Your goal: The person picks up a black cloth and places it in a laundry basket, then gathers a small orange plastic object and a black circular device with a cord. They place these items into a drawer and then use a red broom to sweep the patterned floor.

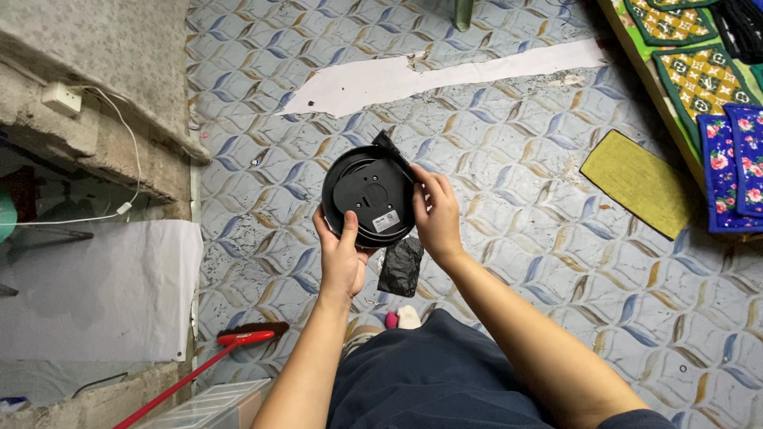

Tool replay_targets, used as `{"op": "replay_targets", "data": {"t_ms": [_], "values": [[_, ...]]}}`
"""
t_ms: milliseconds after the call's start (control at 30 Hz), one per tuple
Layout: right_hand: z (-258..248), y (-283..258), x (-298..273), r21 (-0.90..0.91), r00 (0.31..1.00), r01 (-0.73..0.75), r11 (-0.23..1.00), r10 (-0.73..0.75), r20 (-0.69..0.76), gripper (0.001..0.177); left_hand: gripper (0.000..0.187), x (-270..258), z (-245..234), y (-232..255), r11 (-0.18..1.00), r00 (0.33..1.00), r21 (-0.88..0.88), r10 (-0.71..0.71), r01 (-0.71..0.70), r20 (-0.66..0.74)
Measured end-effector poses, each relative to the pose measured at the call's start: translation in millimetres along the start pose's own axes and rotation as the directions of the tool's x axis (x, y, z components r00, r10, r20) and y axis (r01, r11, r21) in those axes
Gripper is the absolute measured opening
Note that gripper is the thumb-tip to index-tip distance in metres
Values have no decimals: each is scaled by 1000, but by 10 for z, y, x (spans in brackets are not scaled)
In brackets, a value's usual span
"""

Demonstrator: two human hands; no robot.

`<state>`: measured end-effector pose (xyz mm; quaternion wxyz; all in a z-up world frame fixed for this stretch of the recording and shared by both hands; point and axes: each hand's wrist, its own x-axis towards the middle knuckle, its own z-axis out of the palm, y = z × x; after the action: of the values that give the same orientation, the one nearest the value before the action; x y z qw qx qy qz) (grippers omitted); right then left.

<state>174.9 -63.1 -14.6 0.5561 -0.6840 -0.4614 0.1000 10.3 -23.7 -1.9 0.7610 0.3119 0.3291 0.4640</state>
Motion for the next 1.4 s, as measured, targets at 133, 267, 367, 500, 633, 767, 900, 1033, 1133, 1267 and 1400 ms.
{"op": "replay_targets", "data": {"t_ms": [133,267,367,500,633,767,900,1033,1133,1267,1400], "values": [[22,21,92,-148,977,202,968,-209,-32,34,58,-27,-40,-16,999,998,-21,43,-43,36],[-18,105,225,329,927,-363,872,303,219,47,58,-12,-118,-7,998,997,-25,54,-53,45],[23,338,264,255,859,-467,847,366,358,52,58,-12,-206,-80,998,997,-27,57,-56,46],[287,639,135,-83,947,-150,985,167,275,37,65,69,-335,-232,997,993,-28,-67,65,-93],[460,490,-34,-207,993,96,974,-78,91,39,70,177,-501,-363,826,929,531,26,188,-370],[480,-18,-61,-161,982,93,983,-64,178,54,79,66,-605,-455,404,876,915,438,5,-199],[596,-453,-104,-152,915,337,929,-284,287,58,80,-30,-610,-287,758,897,651,270,27,-351],[773,-670,-305,-46,662,674,738,-574,482,57,74,-270,-704,35,988,937,-153,-87,36,-338],[983,-793,-585,163,349,840,518,-745,568,52,76,-435,-957,205,973,860,-195,7,-123,-511],[1235,-1057,-842,431,69,844,320,-861,505,45,76,-810,-1478,223,935,648,-151,102,-322,-754],[1483,-1391,-1179,728,-11,519,448,-848,530,47,84,-1292,-2027,149,915,414,-33,149,-402,-898]]}}
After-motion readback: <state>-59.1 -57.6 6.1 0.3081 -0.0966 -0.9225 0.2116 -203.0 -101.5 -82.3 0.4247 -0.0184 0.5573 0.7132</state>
